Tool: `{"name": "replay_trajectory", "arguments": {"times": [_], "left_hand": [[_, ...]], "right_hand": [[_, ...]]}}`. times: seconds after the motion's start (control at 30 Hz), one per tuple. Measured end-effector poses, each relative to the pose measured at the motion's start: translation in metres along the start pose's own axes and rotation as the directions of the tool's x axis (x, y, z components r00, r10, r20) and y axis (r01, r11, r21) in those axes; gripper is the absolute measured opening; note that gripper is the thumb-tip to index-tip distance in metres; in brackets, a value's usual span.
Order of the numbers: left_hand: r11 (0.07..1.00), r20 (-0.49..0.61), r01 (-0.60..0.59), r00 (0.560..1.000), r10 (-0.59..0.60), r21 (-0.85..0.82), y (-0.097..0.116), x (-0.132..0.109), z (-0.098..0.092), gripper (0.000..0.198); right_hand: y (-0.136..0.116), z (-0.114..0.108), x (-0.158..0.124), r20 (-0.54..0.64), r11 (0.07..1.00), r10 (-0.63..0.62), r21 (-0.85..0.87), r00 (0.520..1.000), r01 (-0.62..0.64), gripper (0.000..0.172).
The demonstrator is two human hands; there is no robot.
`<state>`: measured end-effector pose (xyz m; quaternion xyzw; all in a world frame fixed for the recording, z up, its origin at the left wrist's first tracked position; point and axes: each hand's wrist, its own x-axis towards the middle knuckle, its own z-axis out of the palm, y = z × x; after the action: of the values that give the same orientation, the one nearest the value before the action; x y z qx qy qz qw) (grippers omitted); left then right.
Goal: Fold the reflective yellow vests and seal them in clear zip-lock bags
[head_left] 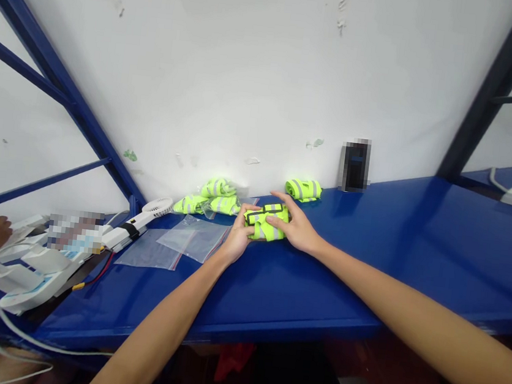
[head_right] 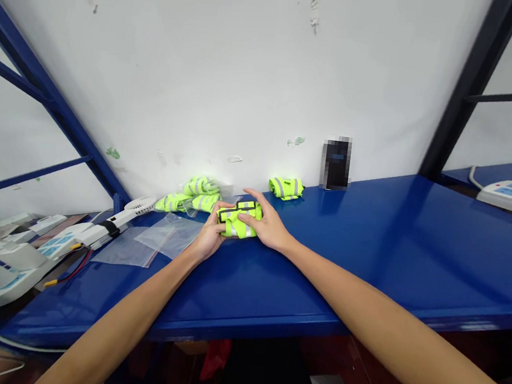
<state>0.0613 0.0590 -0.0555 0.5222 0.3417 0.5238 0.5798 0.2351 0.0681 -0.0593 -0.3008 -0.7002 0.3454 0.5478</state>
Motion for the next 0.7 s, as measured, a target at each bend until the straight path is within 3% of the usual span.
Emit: {"name": "replay_trajectory", "arguments": {"times": [0.17, 0.27, 0.4, 0.7], "left_hand": [[0.996, 0.083, 0.003, 0.997, 0.004, -0.084, -0.001, -0.002, 0.0, 0.042], [0.991, 0.006, -0.117, 0.993, 0.117, 0.06, -0.01, 0.004, 0.0, 0.041], [0.94, -0.075, -0.263, 0.956, 0.285, 0.217, -0.02, 0.012, 0.0, 0.028], [0.826, -0.148, -0.385, 0.866, 0.477, 0.411, -0.01, 0.005, 0.007, 0.015]], "right_hand": [[0.002, 0.0, 0.001, 0.019, 0.997, -0.053, -0.058, 0.998, 0.054, 0.032], [0.003, 0.002, 0.001, -0.019, 0.994, -0.07, -0.087, 0.997, 0.068, 0.03], [0.003, 0.009, 0.002, -0.08, 0.994, -0.058, -0.097, 0.995, 0.05, 0.025], [-0.003, 0.028, -0.001, -0.189, 0.999, 0.008, -0.048, 0.982, -0.017, 0.037]]}}
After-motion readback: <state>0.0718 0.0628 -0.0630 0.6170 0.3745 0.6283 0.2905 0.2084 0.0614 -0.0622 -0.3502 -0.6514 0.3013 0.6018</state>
